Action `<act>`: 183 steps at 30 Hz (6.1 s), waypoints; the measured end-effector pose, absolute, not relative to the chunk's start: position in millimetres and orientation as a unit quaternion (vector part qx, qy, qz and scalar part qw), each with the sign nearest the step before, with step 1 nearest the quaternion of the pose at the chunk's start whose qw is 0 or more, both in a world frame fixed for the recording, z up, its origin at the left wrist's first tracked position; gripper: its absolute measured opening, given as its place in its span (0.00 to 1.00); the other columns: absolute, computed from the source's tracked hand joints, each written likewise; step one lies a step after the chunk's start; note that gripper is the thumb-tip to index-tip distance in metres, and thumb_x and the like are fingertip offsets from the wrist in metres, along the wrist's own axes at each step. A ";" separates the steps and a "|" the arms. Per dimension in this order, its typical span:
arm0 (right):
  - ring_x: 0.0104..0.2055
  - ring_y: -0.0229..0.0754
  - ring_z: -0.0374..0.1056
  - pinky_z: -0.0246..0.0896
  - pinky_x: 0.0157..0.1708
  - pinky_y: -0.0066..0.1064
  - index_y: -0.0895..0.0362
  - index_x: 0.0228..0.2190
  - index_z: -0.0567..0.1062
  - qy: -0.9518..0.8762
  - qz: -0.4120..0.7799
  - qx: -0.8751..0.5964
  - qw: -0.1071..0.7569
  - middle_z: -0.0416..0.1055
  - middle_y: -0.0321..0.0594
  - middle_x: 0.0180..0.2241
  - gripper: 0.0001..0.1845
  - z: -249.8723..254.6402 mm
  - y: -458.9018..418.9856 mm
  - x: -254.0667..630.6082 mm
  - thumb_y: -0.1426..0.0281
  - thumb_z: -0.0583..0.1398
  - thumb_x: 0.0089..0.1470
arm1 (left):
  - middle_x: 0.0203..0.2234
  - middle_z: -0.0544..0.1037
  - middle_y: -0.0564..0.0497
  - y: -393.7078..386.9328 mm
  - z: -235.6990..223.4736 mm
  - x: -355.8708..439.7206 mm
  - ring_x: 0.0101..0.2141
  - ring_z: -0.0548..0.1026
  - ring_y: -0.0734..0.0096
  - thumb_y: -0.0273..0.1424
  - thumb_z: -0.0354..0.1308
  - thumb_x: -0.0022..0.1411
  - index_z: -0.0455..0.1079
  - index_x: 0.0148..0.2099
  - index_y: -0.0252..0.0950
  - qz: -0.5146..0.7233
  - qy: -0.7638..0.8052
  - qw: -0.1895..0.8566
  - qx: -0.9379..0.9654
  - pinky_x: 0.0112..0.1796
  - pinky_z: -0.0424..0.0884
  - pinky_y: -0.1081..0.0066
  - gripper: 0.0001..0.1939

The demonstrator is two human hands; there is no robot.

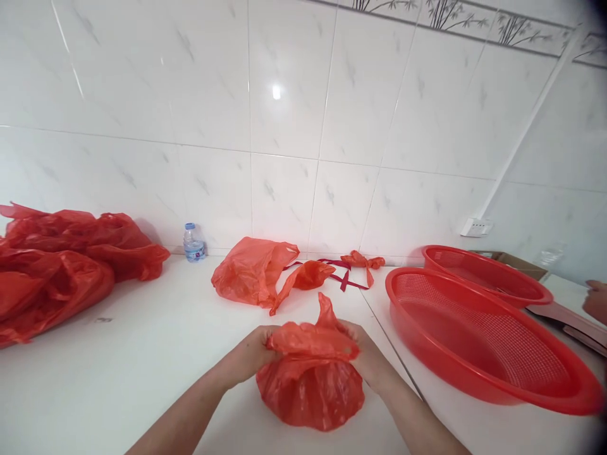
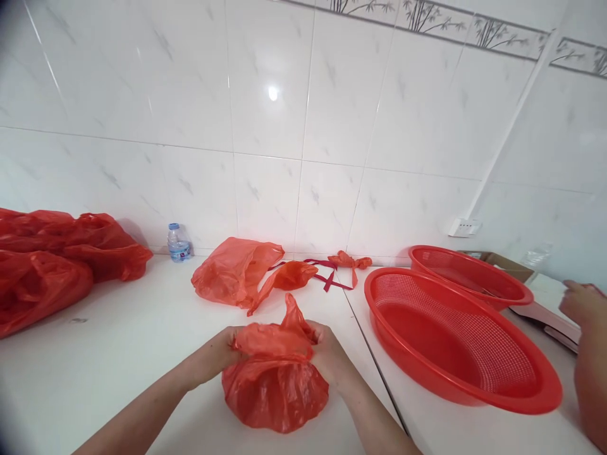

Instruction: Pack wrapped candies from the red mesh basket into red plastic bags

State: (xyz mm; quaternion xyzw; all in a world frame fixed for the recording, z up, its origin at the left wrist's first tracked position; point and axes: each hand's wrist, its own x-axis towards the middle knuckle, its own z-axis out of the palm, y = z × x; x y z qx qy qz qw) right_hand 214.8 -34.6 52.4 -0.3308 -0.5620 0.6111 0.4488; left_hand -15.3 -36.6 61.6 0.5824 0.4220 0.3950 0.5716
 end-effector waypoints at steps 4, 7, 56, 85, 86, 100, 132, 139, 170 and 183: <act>0.34 0.42 0.72 0.65 0.37 0.33 0.55 0.33 0.76 -0.438 0.650 -0.315 0.535 0.76 0.38 0.32 0.13 58.6 -19.2 228.7 0.61 0.66 0.46 | 0.29 0.79 0.50 -25.3 65.9 -27.4 0.31 0.77 0.60 0.33 0.58 0.52 0.71 0.32 0.38 0.472 0.392 0.642 0.459 0.34 0.72 0.63 0.05; 0.40 0.43 0.71 0.65 0.42 0.34 0.53 0.35 0.75 -0.357 0.646 -0.294 0.607 0.76 0.37 0.37 0.14 63.5 -2.9 235.2 0.63 0.67 0.45 | 0.33 0.80 0.47 -15.2 67.4 -29.1 0.34 0.78 0.57 0.36 0.58 0.54 0.69 0.41 0.39 0.534 0.411 0.664 0.323 0.35 0.73 0.60 0.12; 0.30 0.35 0.64 0.60 0.33 0.28 0.44 0.60 0.50 -0.637 0.597 -0.382 0.304 0.67 0.27 0.25 0.48 40.9 -30.3 182.3 0.72 0.66 0.43 | 0.15 0.61 0.63 -12.2 19.1 23.4 0.15 0.59 0.82 0.39 0.62 0.54 0.58 0.29 0.38 0.590 0.441 0.587 0.335 0.18 0.60 0.78 0.16; 0.16 0.30 0.54 0.58 0.23 0.27 0.56 0.41 0.68 -0.459 0.731 -0.270 0.426 0.70 0.35 0.23 0.19 10.3 0.0 192.4 0.58 0.49 0.56 | 0.41 0.71 0.49 -23.9 15.0 24.6 0.43 0.71 0.67 0.30 0.50 0.64 0.76 0.40 0.44 0.459 0.455 0.344 0.681 0.44 0.68 0.68 0.13; 0.16 0.29 0.53 0.58 0.23 0.26 0.56 0.40 0.68 -0.469 0.723 -0.276 0.425 0.69 0.33 0.22 0.18 11.0 0.1 192.7 0.57 0.52 0.55 | 0.41 0.71 0.49 -23.9 14.5 24.6 0.43 0.71 0.67 0.30 0.50 0.63 0.76 0.40 0.44 0.456 0.457 0.342 0.683 0.44 0.68 0.68 0.13; 0.28 0.32 0.59 0.58 0.30 0.26 0.50 0.47 0.64 -0.659 0.494 -0.412 0.391 0.64 0.30 0.30 0.27 21.5 -10.7 192.4 0.78 0.56 0.43 | 0.30 0.73 0.53 -28.2 18.9 25.0 0.28 0.68 0.71 0.36 0.50 0.62 0.63 0.32 0.40 0.431 0.509 0.412 0.620 0.30 0.65 0.73 0.08; 0.42 0.43 0.70 0.61 0.45 0.36 0.58 0.37 0.76 -0.549 0.264 -0.628 0.484 0.75 0.42 0.39 0.17 -21.2 58.9 259.3 0.68 0.52 0.48 | 0.32 0.72 0.48 -54.9 10.4 37.5 0.33 0.70 0.70 0.16 0.50 0.57 0.60 0.37 0.39 0.432 0.235 0.098 0.865 0.35 0.70 0.69 0.12; 0.40 0.42 0.70 0.61 0.43 0.34 0.56 0.33 0.77 -0.614 0.282 -0.593 0.437 0.75 0.39 0.37 0.15 -20.5 51.9 250.0 0.68 0.52 0.48 | 0.47 0.70 0.37 -52.3 7.0 35.1 0.48 0.69 0.54 0.32 0.58 0.58 0.62 0.50 0.38 0.448 0.263 0.022 0.854 0.45 0.68 0.53 0.17; 0.29 0.36 0.62 0.53 0.29 0.27 0.54 0.27 0.72 -0.783 0.167 -0.514 0.308 0.68 0.34 0.29 0.11 -29.2 34.8 188.9 0.76 0.51 0.52 | 0.58 0.60 0.41 -43.4 38.7 -155.1 0.57 0.60 0.45 0.43 0.57 0.55 0.63 0.55 0.42 0.326 0.633 -0.251 0.656 0.52 0.60 0.43 0.27; 0.25 0.34 0.60 0.47 0.27 0.26 0.55 0.23 0.71 -0.813 0.173 -0.462 0.309 0.68 0.34 0.23 0.12 -30.8 34.6 186.2 0.76 0.51 0.53 | 0.65 0.45 0.40 60.0 -16.7 35.7 0.63 0.49 0.47 0.32 0.54 0.59 0.58 0.60 0.41 0.339 0.588 -0.033 0.734 0.54 0.59 0.47 0.26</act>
